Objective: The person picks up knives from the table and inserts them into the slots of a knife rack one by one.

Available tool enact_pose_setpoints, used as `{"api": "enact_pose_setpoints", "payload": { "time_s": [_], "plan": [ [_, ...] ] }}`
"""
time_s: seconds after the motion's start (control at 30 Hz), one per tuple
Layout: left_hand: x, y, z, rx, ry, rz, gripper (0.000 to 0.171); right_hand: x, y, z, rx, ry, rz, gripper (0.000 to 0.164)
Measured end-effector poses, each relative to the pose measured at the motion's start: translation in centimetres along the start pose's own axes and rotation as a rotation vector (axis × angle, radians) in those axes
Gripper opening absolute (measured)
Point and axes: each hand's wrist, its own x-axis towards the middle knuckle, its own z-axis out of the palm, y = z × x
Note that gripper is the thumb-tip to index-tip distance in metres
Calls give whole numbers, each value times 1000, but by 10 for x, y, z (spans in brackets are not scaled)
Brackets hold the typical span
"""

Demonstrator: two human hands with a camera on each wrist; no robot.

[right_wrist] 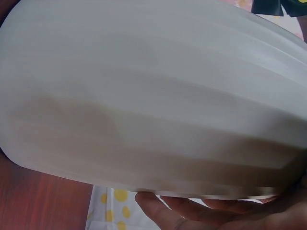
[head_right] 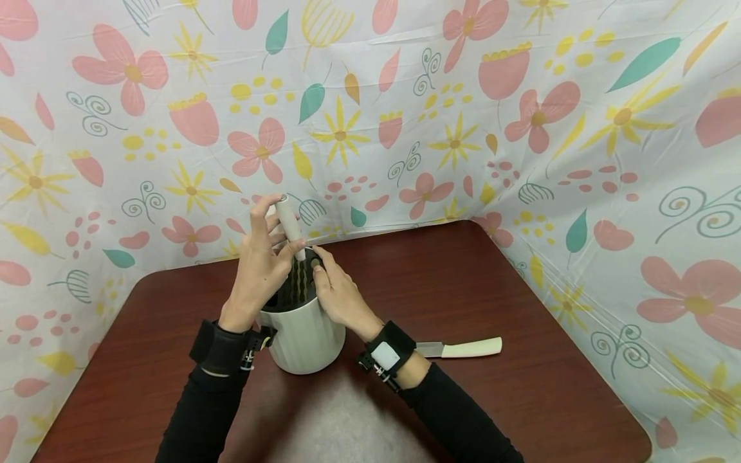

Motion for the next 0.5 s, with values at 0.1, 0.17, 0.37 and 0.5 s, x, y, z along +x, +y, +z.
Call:
{"api": "enact_pose_setpoints", "payload": {
  "time_s": [0.1, 0.17, 0.37, 0.5],
  "plan": [
    [-1, -1, 0, 16, -7, -3, 74, 0, -1, 0, -6, 0, -3, 48],
    [-2, -1, 0, 20, -12, -5, 73, -1, -1, 0, -5, -4, -4, 48],
    [-3, -2, 1, 29, -24, -11, 75, 0, -1, -1, -6, -9, -10, 48],
    [-4, -2, 3, 36, -38, -17, 76, 1, -1, -1, -16, -4, -9, 48]
  ]
}}
